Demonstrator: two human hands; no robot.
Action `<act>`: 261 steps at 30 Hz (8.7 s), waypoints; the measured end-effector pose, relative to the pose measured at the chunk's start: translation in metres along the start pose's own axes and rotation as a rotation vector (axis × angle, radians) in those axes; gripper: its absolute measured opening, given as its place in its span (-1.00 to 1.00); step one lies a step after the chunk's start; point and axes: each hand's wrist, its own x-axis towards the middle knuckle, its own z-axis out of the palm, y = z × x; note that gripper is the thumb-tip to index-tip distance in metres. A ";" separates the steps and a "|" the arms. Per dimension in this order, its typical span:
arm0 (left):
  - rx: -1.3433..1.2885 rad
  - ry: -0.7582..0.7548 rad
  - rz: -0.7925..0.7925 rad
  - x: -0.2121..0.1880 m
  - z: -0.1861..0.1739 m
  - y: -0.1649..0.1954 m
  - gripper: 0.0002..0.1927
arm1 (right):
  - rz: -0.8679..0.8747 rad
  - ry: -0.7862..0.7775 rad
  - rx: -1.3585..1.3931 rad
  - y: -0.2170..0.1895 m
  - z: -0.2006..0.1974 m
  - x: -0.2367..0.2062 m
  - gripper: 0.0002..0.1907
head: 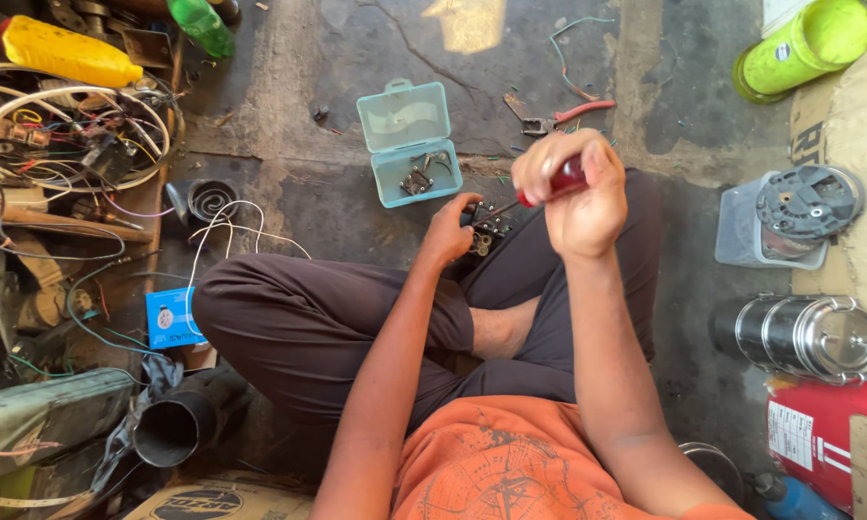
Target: The person sits on the floor and uses a red-handled screwdriver to tighten screws on a small black electrical component held in their left hand. They repeatedly adjust the component and apply the screwdriver to different screw terminals.
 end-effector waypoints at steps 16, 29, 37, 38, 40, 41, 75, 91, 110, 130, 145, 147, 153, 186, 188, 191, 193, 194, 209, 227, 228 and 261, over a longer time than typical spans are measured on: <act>0.015 -0.025 -0.080 -0.001 -0.001 0.004 -0.41 | -0.055 0.147 -0.579 0.005 0.022 0.002 -0.80; -0.001 0.006 -0.064 0.000 0.000 0.002 -0.42 | 0.206 -0.173 0.156 0.014 0.003 0.017 -0.63; -0.014 0.021 -0.038 -0.001 0.000 -0.001 -0.40 | 0.047 0.173 -0.383 0.016 0.020 -0.004 -0.57; -0.004 0.018 -0.033 -0.001 0.001 -0.002 -0.41 | 0.140 0.062 -0.245 0.013 0.015 -0.002 -0.56; 0.019 0.023 -0.019 0.000 0.001 -0.002 -0.42 | 0.305 -0.178 0.039 0.010 0.006 0.008 -0.50; 0.016 0.030 -0.014 0.000 0.001 -0.001 -0.42 | 0.300 -0.211 0.092 0.011 0.006 0.011 -0.51; -0.016 0.066 -0.077 0.005 -0.002 0.005 -0.48 | 0.289 -0.240 0.124 0.026 0.013 0.008 -0.71; 0.049 0.068 -0.020 0.005 -0.007 0.011 -0.37 | 0.187 -0.216 0.117 0.027 0.017 0.020 -0.62; 0.110 0.022 -0.045 0.007 -0.009 0.015 -0.41 | 0.040 -0.038 -0.006 0.029 0.027 0.020 -0.83; 0.126 0.029 -0.043 0.005 -0.012 0.018 -0.41 | -0.272 0.261 -0.672 0.034 0.038 0.000 -0.65; 0.122 0.035 -0.053 0.007 -0.012 0.011 -0.41 | -0.236 0.155 -0.511 0.032 0.030 0.005 -0.69; 0.128 0.034 -0.036 0.008 -0.012 0.012 -0.41 | -0.208 0.146 -0.600 0.030 0.032 0.003 -0.67; 0.110 0.023 -0.052 0.007 -0.013 0.014 -0.40 | 0.025 -0.018 -0.043 0.035 0.021 0.007 -0.50; 0.130 0.046 -0.022 0.005 -0.016 0.016 -0.41 | -0.054 0.058 -0.059 0.041 0.032 0.010 -0.58; 0.135 0.049 -0.017 0.005 -0.015 0.017 -0.41 | -0.059 0.055 -0.039 0.041 0.034 0.010 -0.70; 0.130 0.050 -0.028 0.004 -0.015 0.017 -0.41 | -0.088 0.054 -0.149 0.038 0.039 0.011 -0.75; 0.121 0.054 -0.027 0.004 -0.015 0.017 -0.41 | -0.143 0.075 -0.289 0.036 0.042 0.011 -0.67; 0.120 0.051 -0.034 0.004 -0.015 0.017 -0.41 | -0.148 0.072 -0.298 0.036 0.043 0.011 -0.65; 0.114 0.068 -0.026 0.004 -0.017 0.015 -0.43 | -0.249 0.132 -0.400 0.029 0.036 0.014 -0.64; 0.112 0.063 -0.026 0.005 -0.020 0.018 -0.43 | -0.190 0.069 -0.415 0.020 0.040 0.024 -0.51; 0.109 0.054 -0.041 0.006 -0.020 0.018 -0.43 | -0.144 0.053 -0.318 0.020 0.038 0.024 -0.50; 0.188 0.042 -0.062 0.003 -0.031 0.022 -0.42 | 0.567 -0.193 -1.263 0.010 0.024 0.011 -0.78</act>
